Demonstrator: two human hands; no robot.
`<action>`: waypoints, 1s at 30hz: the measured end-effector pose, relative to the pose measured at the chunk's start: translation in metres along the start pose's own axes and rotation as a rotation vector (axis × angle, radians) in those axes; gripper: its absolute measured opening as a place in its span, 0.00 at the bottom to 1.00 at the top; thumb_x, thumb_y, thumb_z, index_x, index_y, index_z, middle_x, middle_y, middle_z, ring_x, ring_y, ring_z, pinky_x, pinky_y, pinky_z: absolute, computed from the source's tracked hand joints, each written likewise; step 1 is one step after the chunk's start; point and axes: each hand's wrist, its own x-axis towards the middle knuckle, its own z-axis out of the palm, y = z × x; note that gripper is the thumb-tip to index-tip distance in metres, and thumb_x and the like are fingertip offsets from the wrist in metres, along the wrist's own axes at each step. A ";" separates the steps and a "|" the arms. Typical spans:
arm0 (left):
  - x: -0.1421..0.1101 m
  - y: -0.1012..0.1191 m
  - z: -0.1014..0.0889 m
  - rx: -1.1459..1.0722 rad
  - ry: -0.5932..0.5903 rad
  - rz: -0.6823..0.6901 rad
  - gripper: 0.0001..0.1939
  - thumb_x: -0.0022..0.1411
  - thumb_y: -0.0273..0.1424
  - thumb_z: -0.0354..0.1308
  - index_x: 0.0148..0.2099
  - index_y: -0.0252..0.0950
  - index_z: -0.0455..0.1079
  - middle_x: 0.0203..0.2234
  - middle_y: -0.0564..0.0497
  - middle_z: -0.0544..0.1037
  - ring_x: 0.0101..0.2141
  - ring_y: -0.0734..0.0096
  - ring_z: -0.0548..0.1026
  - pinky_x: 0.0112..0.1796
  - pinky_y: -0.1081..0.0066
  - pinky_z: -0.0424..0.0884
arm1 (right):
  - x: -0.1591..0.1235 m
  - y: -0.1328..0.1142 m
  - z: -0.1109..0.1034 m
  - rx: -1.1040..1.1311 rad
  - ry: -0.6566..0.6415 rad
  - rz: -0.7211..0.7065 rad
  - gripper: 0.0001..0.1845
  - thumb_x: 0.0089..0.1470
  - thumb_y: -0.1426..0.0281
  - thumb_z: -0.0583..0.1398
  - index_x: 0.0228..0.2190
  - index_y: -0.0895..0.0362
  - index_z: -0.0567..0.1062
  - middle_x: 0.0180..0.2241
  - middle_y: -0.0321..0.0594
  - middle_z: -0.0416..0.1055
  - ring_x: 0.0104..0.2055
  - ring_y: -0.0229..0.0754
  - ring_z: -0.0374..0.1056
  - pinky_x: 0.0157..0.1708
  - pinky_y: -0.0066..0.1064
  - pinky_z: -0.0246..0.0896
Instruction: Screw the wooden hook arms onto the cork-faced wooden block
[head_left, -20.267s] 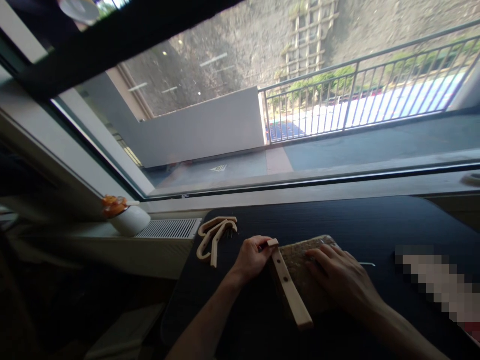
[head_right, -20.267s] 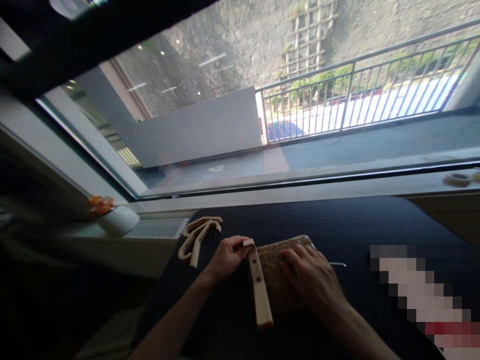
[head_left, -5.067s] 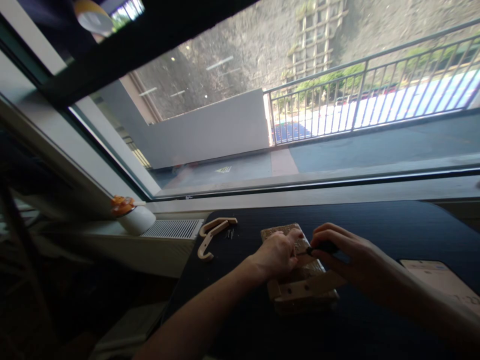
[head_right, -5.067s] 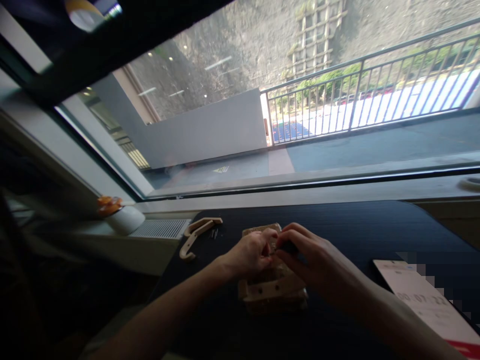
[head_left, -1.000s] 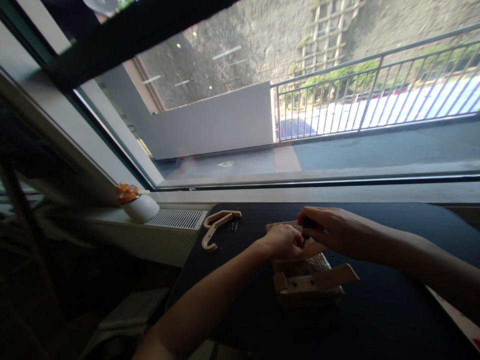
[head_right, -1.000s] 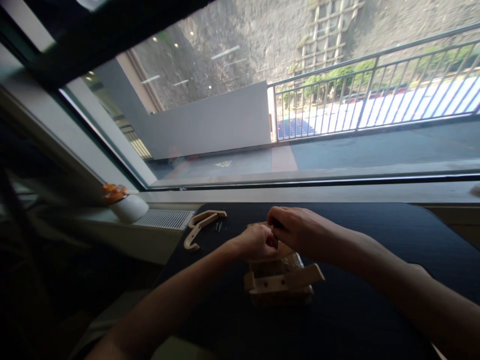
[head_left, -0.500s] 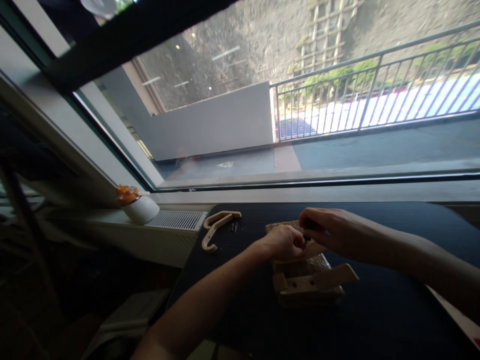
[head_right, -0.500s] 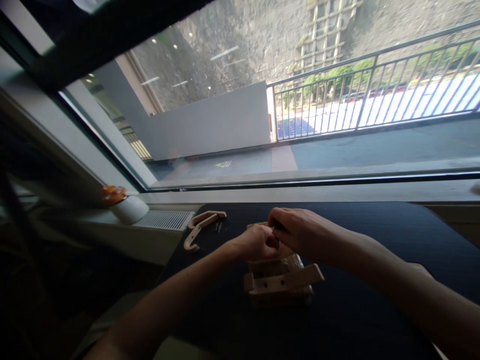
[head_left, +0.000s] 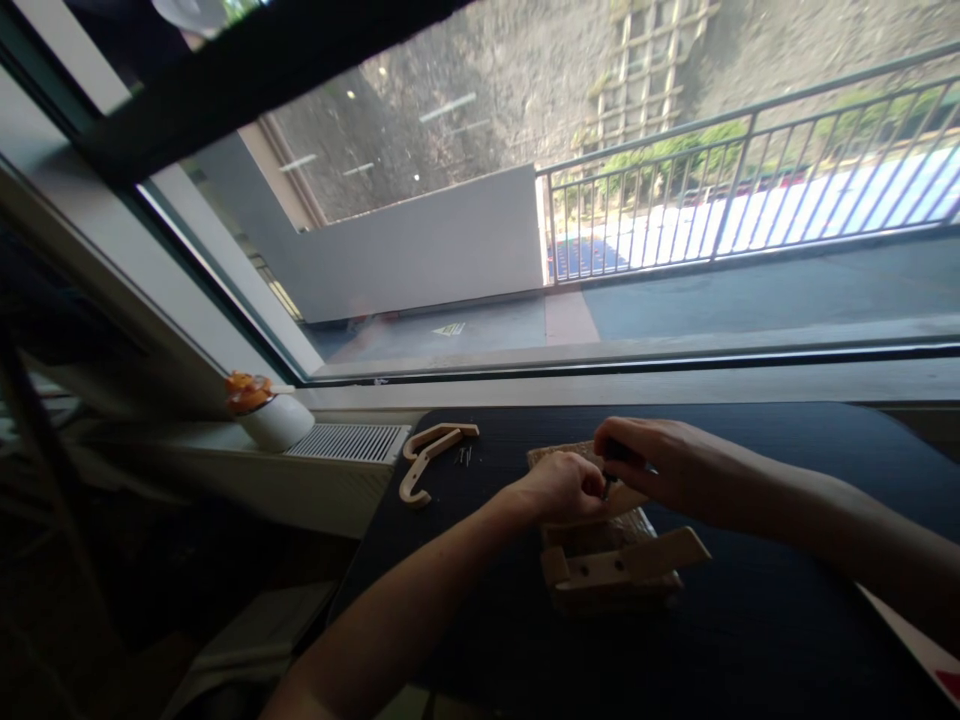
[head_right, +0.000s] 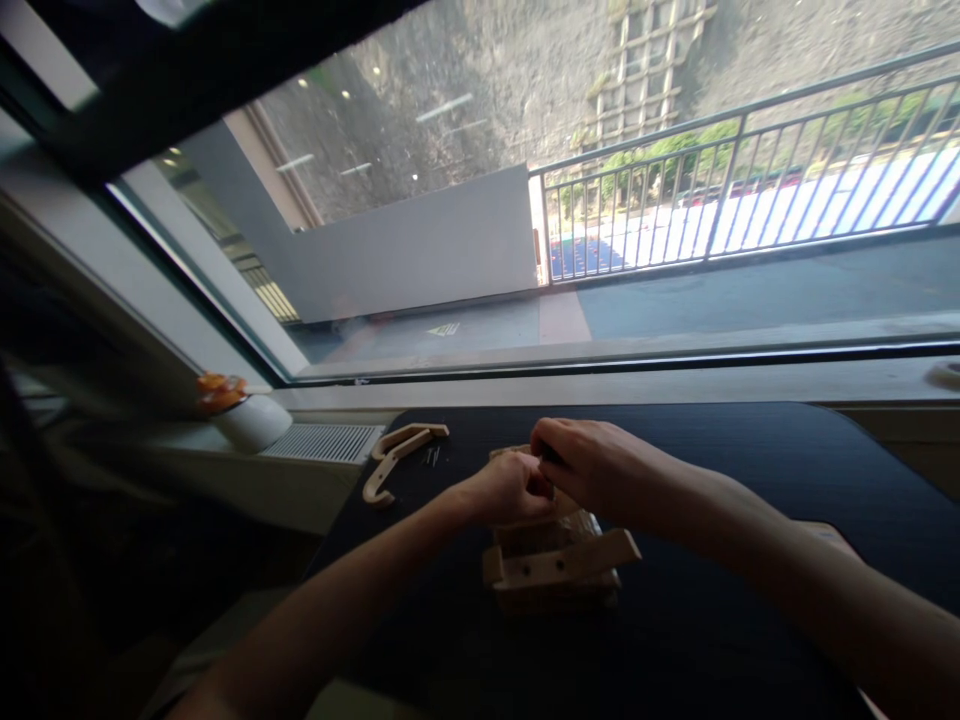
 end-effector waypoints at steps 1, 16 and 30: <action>0.000 0.001 0.000 0.011 0.003 -0.006 0.07 0.53 0.32 0.57 0.27 0.33 0.72 0.21 0.56 0.71 0.25 0.77 0.67 0.27 0.77 0.61 | 0.000 -0.001 0.000 -0.008 -0.004 -0.005 0.09 0.56 0.65 0.52 0.32 0.55 0.70 0.28 0.38 0.72 0.27 0.39 0.64 0.25 0.30 0.52; -0.003 -0.001 0.000 0.097 0.022 0.024 0.07 0.52 0.32 0.56 0.28 0.34 0.70 0.23 0.55 0.71 0.26 0.76 0.68 0.25 0.77 0.59 | 0.004 -0.007 -0.003 0.004 -0.055 -0.043 0.08 0.55 0.67 0.53 0.33 0.55 0.71 0.29 0.39 0.73 0.28 0.39 0.65 0.26 0.30 0.54; -0.003 0.000 0.000 0.048 0.009 0.028 0.08 0.54 0.33 0.57 0.27 0.33 0.70 0.21 0.55 0.70 0.24 0.78 0.67 0.25 0.77 0.59 | 0.007 -0.009 -0.004 -0.015 -0.066 -0.035 0.08 0.57 0.67 0.52 0.35 0.54 0.70 0.29 0.37 0.73 0.28 0.39 0.66 0.26 0.29 0.53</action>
